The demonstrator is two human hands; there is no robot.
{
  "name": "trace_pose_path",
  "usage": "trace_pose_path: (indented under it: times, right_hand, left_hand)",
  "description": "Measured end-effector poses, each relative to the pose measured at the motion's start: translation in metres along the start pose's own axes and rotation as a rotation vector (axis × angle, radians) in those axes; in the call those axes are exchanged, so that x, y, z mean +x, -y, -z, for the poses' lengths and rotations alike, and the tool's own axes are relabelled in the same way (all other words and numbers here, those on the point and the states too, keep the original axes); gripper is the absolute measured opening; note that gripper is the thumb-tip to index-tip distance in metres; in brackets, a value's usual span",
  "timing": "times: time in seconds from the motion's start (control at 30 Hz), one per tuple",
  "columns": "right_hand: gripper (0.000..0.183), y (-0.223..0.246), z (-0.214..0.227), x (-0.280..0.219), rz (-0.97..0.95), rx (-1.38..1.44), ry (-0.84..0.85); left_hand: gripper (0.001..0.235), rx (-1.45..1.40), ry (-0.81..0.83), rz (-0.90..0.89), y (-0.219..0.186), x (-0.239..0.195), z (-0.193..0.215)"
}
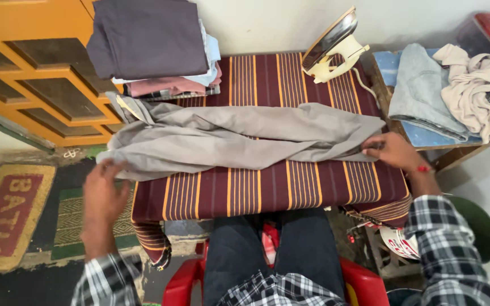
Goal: The person irons trousers by laying them out on a padded surface, smoothing the fabric by hand, and moving an iron back and forth across different sections of the garment.
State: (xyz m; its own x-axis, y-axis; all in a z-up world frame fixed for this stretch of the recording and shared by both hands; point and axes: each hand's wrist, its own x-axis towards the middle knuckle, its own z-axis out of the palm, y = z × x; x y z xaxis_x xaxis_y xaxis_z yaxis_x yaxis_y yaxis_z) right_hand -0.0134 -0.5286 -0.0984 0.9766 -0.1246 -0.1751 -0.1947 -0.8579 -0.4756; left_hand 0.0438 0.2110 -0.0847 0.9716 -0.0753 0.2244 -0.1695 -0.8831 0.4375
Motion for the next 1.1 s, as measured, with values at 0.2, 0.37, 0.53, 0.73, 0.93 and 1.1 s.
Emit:
trace_pose_path:
  times: [0.2, 0.37, 0.53, 0.73, 0.93, 1.1]
  right_hand:
    - [0.064, -0.017, -0.036, -0.006, 0.337, -0.296, -0.439]
    - [0.015, -0.013, -0.039, -0.019, 0.187, -0.080, -0.434]
    - [0.013, -0.032, -0.017, -0.045, 0.147, 0.178, -0.531]
    - [0.005, -0.118, -0.036, -0.075, 0.169, 0.402, -0.323]
    - [0.011, -0.122, -0.035, -0.082, -0.166, 0.243, -0.308]
    - [0.037, -0.039, -0.020, -0.043, -0.081, 0.189, -0.289]
  left_hand:
    - [0.036, 0.020, -0.137, -0.101, -0.026, -0.039, -0.066]
    - [0.047, 0.063, -0.205, -0.122, -0.014, -0.004, -0.095]
    - [0.017, 0.016, -0.069, -0.191, -0.001, 0.024, -0.069]
    - [0.027, -0.618, 0.411, 0.111, 0.053, -0.032, -0.002]
    - [0.040, -0.320, 0.890, 0.430, 0.081, -0.071, 0.034]
    - [0.045, -0.232, 0.588, 0.176, 0.001, -0.012, 0.025]
